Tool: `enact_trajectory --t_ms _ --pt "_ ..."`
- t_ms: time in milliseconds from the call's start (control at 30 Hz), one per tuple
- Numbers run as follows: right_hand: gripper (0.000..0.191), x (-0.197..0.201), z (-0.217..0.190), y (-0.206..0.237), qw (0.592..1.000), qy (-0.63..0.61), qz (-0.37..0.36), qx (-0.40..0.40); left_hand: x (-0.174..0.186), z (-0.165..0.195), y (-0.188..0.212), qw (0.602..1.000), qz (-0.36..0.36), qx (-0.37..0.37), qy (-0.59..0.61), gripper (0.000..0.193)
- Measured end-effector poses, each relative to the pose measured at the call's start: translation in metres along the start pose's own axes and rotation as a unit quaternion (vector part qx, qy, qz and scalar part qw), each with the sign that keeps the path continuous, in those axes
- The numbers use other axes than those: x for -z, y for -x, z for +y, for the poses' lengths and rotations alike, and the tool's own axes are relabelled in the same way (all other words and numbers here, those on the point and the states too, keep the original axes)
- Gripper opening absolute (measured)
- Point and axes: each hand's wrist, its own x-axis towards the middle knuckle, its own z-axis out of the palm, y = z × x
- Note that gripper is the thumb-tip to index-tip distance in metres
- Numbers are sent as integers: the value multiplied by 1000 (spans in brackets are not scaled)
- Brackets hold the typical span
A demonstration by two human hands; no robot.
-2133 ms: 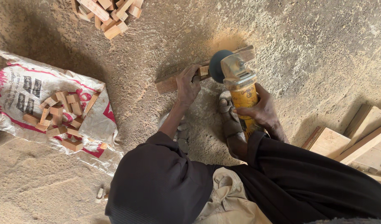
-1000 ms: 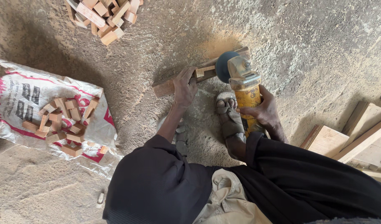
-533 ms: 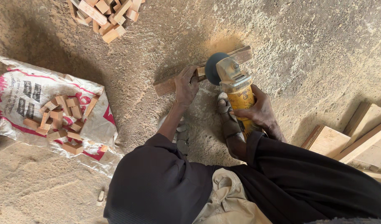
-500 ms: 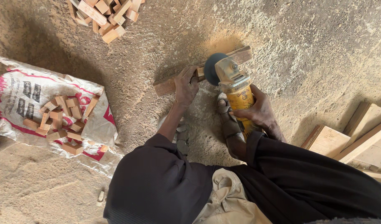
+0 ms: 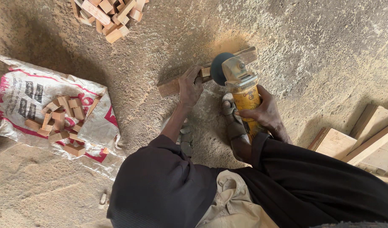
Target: The person uses an angle grinder to smooth the edges of small wooden blocks. They hold each block with one hand and apply the grinder with the other, working on one piece at a time on the floor.
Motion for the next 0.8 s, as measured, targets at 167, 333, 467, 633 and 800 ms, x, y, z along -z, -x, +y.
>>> enact_trajectory --t_ms 167,333,467,633,800 --pt "74 4 6 -1 1000 2 -4 6 5 -1 2 999 -37 19 -4 37" --pt "74 7 11 -3 1000 -23 0 -3 5 -1 1 999 -36 13 -14 37" --pt "73 11 15 -2 999 -37 16 13 4 -1 0 999 -29 13 -36 39" --pt "72 11 20 -1 998 -56 19 4 7 -2 1 998 -40 0 -46 38" --pt "74 11 24 -1 998 -66 7 -3 13 -4 1 996 -37 -48 -58 40"
